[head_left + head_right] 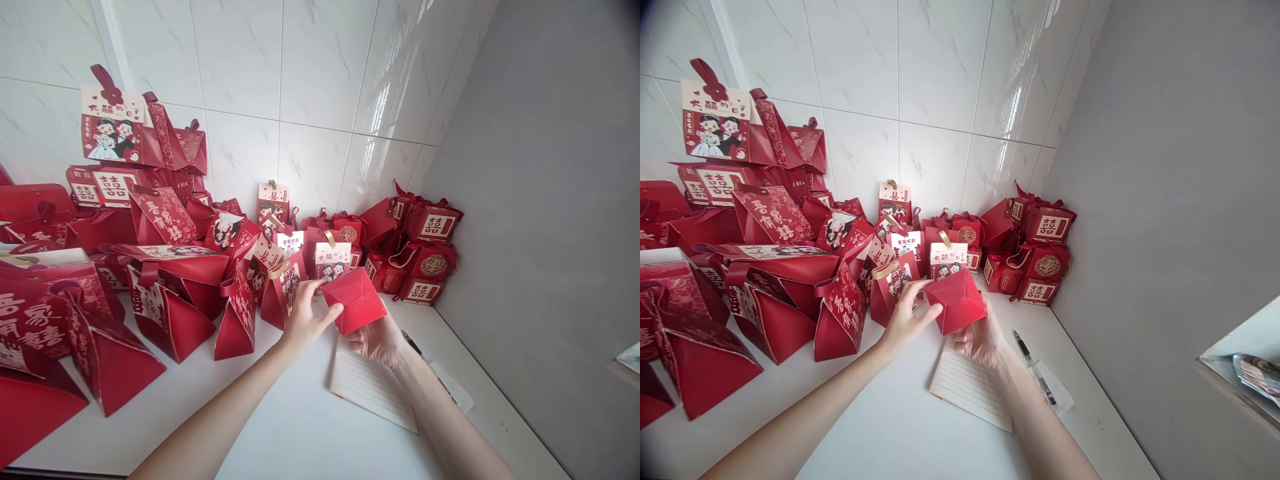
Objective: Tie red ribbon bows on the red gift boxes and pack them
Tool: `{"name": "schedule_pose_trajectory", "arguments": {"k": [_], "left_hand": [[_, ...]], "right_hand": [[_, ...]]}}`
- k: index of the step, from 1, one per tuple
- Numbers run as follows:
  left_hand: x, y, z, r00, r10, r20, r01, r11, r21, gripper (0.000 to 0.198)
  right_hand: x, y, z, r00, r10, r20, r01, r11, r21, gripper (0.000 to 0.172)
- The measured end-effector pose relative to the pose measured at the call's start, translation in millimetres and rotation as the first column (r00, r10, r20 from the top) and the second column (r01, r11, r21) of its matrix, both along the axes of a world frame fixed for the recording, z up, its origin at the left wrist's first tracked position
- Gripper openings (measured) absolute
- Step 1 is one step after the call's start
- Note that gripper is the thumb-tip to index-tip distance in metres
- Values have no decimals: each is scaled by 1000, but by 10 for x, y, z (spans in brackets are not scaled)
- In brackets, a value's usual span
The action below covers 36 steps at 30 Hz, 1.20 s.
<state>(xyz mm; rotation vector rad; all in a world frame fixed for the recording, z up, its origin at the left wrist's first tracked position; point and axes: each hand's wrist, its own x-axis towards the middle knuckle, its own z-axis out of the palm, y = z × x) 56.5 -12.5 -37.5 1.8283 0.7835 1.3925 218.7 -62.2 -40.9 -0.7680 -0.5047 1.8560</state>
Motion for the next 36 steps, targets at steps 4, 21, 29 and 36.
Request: {"name": "schedule_pose_trajectory", "arguments": {"k": [4, 21, 29, 36], "left_hand": [[57, -68, -58, 996, 69, -51, -64, 994, 87, 77], [-62, 114, -25, 983, -68, 173, 101, 977, -190, 50], [-88, 106, 59, 975, 35, 219, -9, 993, -115, 37], [-51, 22, 117, 972, 33, 231, -8, 994, -110, 27]], "right_hand": [[-136, -36, 30, 994, -109, 13, 108, 992, 62, 53], [-187, -106, -22, 309, -778, 548, 147, 608, 780, 65], [-27, -85, -123, -102, -929, 355, -307, 369, 877, 75], [-18, -78, -112, -92, -946, 311, -384, 322, 866, 73]]}}
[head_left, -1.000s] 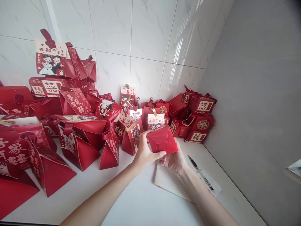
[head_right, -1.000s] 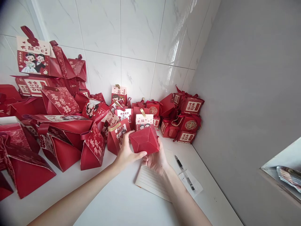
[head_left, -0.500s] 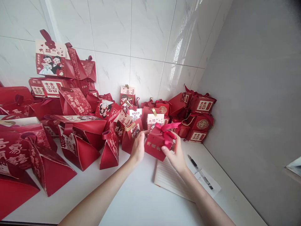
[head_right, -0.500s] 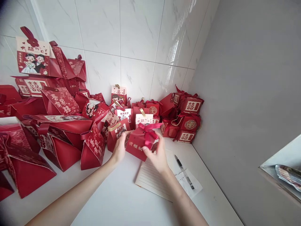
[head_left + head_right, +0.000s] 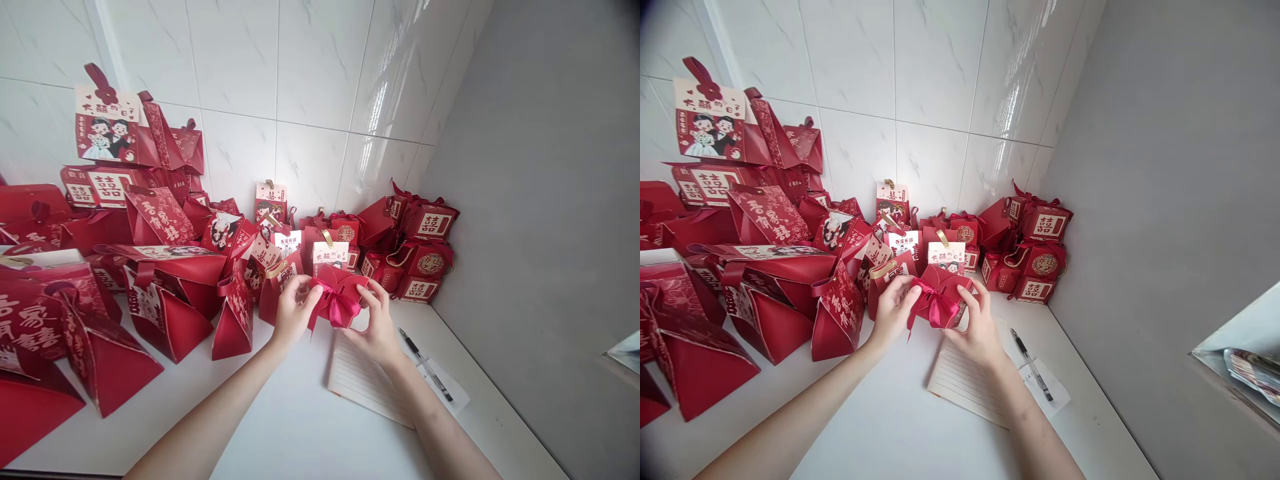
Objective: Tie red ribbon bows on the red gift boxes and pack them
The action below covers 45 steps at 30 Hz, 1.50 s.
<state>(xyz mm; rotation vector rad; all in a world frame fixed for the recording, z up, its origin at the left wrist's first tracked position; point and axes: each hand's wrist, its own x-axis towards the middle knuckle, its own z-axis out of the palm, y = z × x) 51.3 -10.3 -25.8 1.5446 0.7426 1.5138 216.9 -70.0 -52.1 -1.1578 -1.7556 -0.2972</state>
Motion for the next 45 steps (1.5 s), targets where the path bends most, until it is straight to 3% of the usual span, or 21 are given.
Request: {"name": "schedule_pose_trajectory", "arguments": {"k": [8, 13, 16, 26, 45], "left_hand": [[4, -50, -25, 991, 125, -53, -103, 949, 297, 16], [17, -168, -57, 965, 188, -182, -70, 855, 514, 16], [28, -208, -79, 966, 190, -173, -43, 783, 621, 12], [19, -294, -21, 973, 206, -100, -54, 631, 774, 5], [32, -316, -53, 953, 292, -80, -127, 624, 771, 10]], "right_hand": [[-9, 1, 3, 999, 6, -54, -6, 1000, 4, 71], [3, 8, -1, 998, -24, -50, 27, 998, 53, 71], [-4, 11, -1, 999, -41, -27, 44, 989, 140, 69], [-27, 9, 31, 999, 41, -23, -31, 948, 318, 71], [-82, -28, 113, 994, 105, -18, -95, 950, 299, 66]]}}
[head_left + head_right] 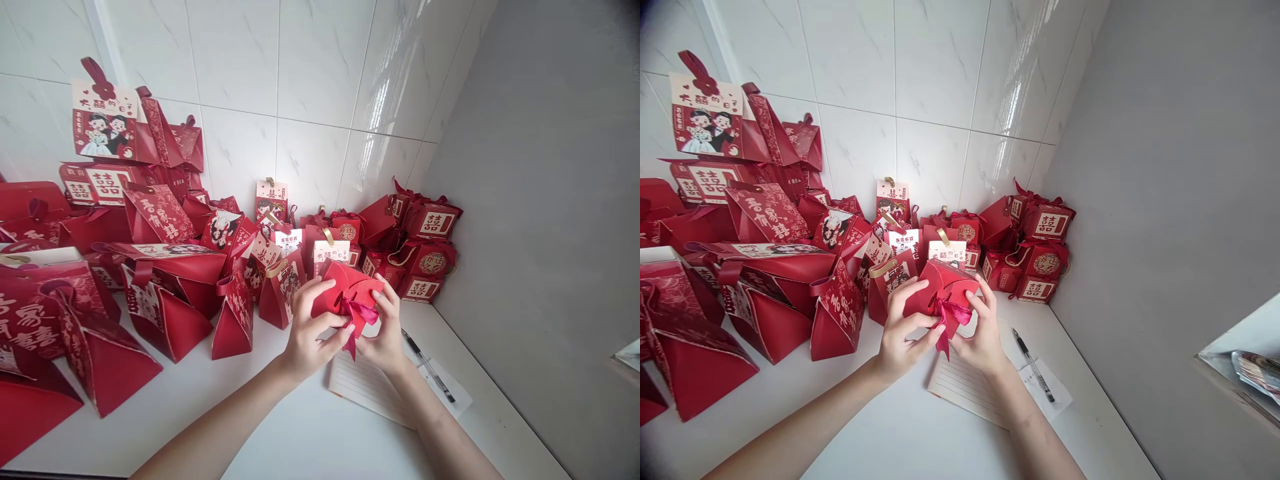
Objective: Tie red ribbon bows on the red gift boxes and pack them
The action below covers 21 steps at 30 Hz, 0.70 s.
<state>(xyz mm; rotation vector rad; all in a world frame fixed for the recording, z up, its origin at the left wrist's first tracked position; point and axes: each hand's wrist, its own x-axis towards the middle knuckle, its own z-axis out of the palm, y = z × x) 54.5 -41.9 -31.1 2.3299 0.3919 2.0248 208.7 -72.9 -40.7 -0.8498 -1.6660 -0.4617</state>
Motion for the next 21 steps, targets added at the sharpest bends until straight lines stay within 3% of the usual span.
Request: {"name": "schedule_pose_trajectory", "arguments": {"k": [21], "left_hand": [[-8, -9, 18, 1000, 9, -18, -9, 1000, -13, 10]], "right_hand": [[13, 5, -27, 1000, -14, 11, 14, 999, -32, 65]]}}
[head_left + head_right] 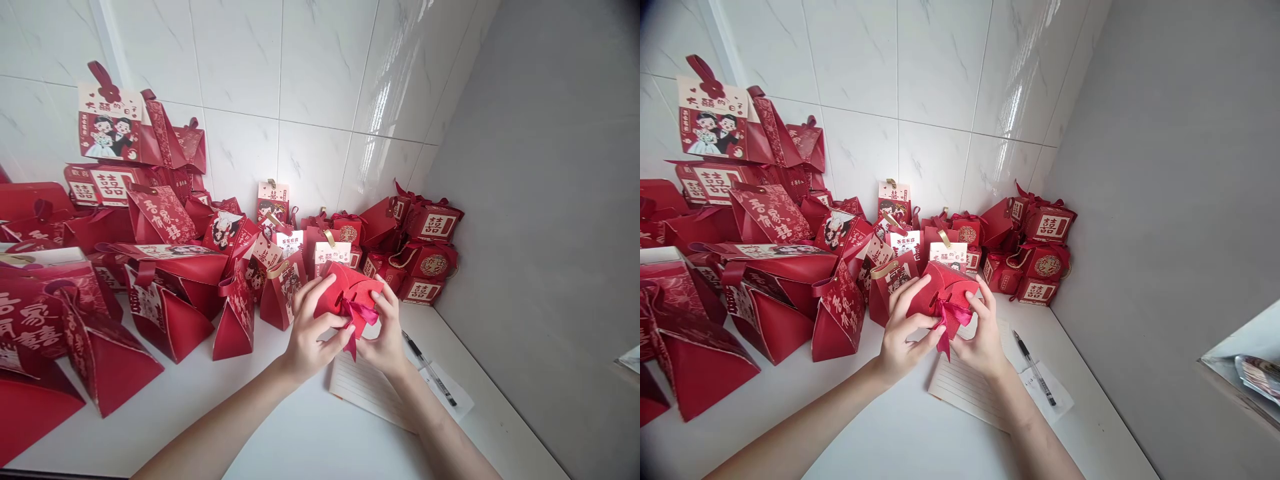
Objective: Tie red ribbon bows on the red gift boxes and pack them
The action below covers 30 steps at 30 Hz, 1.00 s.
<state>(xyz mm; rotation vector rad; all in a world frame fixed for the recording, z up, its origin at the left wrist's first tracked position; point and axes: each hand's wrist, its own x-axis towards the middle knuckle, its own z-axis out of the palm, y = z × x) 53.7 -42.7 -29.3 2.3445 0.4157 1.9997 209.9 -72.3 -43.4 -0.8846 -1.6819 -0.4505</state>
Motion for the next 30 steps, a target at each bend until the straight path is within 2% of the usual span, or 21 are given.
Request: {"name": "schedule_pose_trajectory", "arguments": {"k": [30], "left_hand": [[8, 9, -7, 1000, 19, 5, -19, 1000, 14, 11]], "right_hand": [[-11, -9, -4, 1000, -12, -12, 12, 1000, -12, 63]]}}
